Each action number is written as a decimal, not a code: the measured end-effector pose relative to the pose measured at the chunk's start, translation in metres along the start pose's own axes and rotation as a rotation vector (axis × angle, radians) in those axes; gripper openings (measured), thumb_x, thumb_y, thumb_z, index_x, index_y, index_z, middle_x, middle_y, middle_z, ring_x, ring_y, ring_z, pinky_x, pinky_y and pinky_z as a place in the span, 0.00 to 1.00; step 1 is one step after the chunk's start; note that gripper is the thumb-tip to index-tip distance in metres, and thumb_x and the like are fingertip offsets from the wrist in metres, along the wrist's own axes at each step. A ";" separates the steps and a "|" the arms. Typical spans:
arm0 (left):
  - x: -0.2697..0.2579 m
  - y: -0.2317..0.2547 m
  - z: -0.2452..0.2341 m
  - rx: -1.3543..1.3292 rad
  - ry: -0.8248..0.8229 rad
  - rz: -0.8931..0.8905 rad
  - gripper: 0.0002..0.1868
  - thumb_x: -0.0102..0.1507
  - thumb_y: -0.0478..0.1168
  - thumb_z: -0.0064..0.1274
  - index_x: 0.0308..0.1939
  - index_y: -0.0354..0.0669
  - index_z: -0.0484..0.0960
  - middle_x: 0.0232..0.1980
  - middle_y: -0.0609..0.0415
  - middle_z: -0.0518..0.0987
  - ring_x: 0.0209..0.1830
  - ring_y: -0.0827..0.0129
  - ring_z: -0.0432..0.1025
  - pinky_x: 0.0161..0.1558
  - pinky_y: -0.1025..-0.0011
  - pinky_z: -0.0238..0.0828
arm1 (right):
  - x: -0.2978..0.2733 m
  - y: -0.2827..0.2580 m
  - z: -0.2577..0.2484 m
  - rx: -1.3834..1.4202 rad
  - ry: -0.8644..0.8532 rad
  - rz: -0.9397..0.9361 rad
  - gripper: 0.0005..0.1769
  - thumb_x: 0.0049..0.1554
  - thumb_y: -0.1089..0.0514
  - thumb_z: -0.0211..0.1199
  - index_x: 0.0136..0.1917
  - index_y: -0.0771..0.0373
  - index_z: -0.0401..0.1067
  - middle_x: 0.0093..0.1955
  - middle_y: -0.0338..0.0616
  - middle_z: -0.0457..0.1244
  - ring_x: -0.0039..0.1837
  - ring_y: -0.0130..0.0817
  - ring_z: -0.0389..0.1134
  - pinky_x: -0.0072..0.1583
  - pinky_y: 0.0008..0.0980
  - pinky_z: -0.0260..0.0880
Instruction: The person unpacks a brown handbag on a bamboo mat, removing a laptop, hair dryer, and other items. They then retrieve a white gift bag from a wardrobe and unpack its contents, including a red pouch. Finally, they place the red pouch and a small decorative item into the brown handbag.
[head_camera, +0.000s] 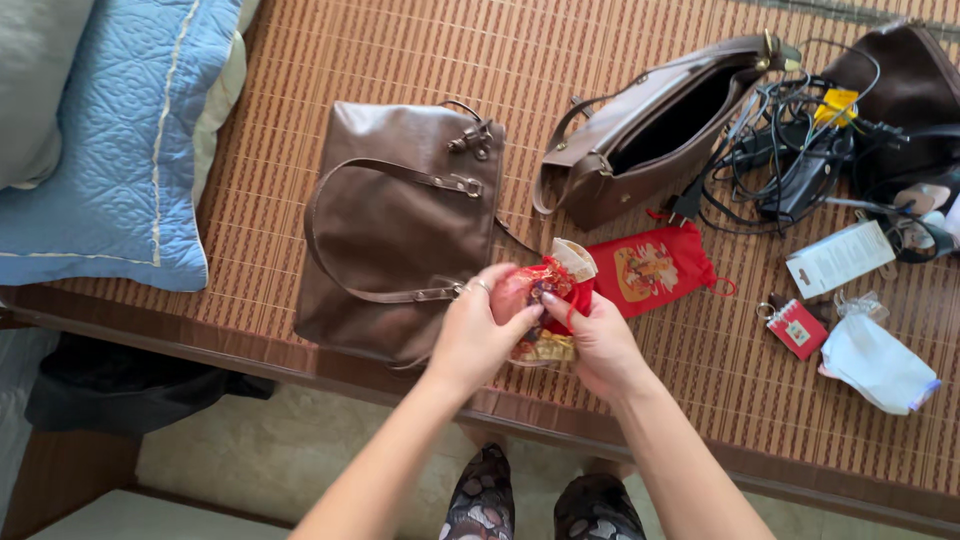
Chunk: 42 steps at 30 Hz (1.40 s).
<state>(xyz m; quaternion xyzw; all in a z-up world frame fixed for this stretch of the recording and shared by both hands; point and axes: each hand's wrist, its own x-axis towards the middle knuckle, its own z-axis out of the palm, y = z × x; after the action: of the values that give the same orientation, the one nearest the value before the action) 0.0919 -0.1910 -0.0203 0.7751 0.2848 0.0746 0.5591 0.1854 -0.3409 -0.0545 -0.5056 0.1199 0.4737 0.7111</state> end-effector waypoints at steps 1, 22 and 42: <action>-0.006 -0.006 0.012 -0.085 -0.021 -0.068 0.30 0.57 0.44 0.65 0.59 0.34 0.76 0.52 0.44 0.82 0.52 0.65 0.78 0.54 0.68 0.73 | -0.004 0.001 -0.009 0.005 0.009 0.008 0.16 0.59 0.59 0.62 0.60 0.65 0.73 0.54 0.43 0.71 0.53 0.33 0.73 0.56 0.39 0.74; 0.011 -0.159 0.170 0.432 -0.012 0.026 0.28 0.60 0.38 0.60 0.63 0.38 0.72 0.59 0.43 0.75 0.60 0.47 0.70 0.59 0.56 0.67 | 0.002 0.070 -0.322 -0.051 0.411 -0.030 0.18 0.55 0.68 0.64 0.60 0.65 0.73 0.55 0.42 0.70 0.57 0.35 0.71 0.60 0.38 0.72; -0.047 -0.166 0.243 0.300 -0.021 -0.276 0.08 0.72 0.38 0.42 0.53 0.41 0.69 0.41 0.38 0.79 0.45 0.38 0.73 0.44 0.46 0.66 | -0.035 0.069 -0.243 -1.340 0.575 -0.841 0.23 0.54 0.68 0.59 0.64 0.64 0.67 0.66 0.61 0.60 0.70 0.59 0.62 0.71 0.47 0.61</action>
<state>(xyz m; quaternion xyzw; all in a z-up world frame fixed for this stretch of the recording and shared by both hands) 0.0989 -0.3812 -0.2496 0.8041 0.3902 -0.0540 0.4453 0.1873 -0.5600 -0.1857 -0.9243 -0.2086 -0.0071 0.3196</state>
